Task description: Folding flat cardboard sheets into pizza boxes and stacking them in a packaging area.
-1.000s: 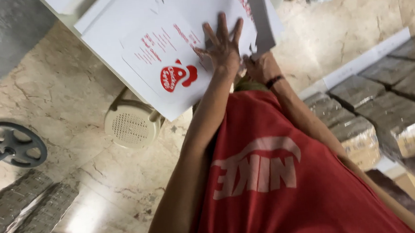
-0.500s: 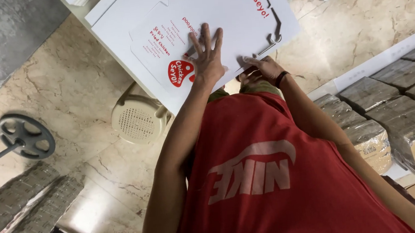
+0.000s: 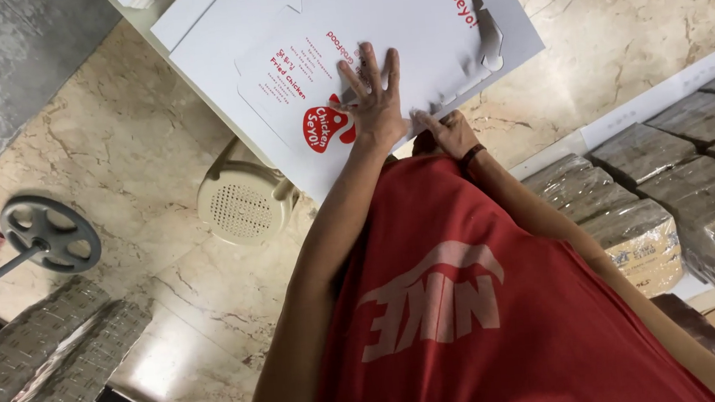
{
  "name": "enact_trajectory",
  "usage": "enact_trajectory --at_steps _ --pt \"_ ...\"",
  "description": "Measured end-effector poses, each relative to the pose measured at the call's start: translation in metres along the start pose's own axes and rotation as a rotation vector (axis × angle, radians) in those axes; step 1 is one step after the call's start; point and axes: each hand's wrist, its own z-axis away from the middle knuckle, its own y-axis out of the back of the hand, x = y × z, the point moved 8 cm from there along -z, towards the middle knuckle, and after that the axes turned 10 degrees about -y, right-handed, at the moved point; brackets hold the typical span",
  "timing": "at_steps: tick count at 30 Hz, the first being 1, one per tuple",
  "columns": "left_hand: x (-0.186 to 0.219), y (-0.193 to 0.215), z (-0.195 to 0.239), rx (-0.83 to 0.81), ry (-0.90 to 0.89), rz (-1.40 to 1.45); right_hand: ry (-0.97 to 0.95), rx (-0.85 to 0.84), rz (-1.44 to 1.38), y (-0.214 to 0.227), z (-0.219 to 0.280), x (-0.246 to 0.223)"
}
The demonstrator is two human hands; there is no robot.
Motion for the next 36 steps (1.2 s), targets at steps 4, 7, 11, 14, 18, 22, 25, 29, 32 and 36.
enact_trajectory --at_steps 4,7,11,14,18,22,25,29,32,36 --pt "0.004 0.013 0.003 0.019 0.029 -0.06 0.247 0.111 0.059 -0.001 0.007 -0.021" --pt "0.004 0.008 -0.001 -0.003 0.044 -0.047 0.338 0.109 0.026 -0.003 0.024 -0.039" --pt "-0.001 0.002 -0.009 0.033 0.037 0.031 -0.155 -0.141 -0.51 -0.016 0.043 -0.047" --pt "0.0 0.006 -0.005 0.002 0.056 -0.046 -0.295 -0.128 -0.535 -0.014 0.056 -0.053" --pt "-0.003 0.009 -0.006 0.023 0.014 -0.02 -0.316 -0.129 -0.265 -0.021 0.045 -0.044" --pt "-0.005 0.001 -0.011 0.049 0.038 -0.044 -0.344 -0.119 -0.391 -0.031 0.026 -0.017" --pt "-0.003 0.007 -0.011 0.041 0.053 -0.022 -0.388 -0.184 -0.553 -0.033 0.063 -0.053" --pt "-0.002 0.005 -0.006 0.115 0.146 -0.067 0.015 0.1 0.204 -0.015 0.037 -0.02" --pt "-0.004 0.018 -0.003 0.089 0.07 0.064 -0.24 0.091 0.169 -0.011 0.029 -0.005" --pt "-0.01 0.011 0.004 0.124 -0.017 -0.003 -0.066 0.05 -0.068 -0.027 0.075 -0.059"
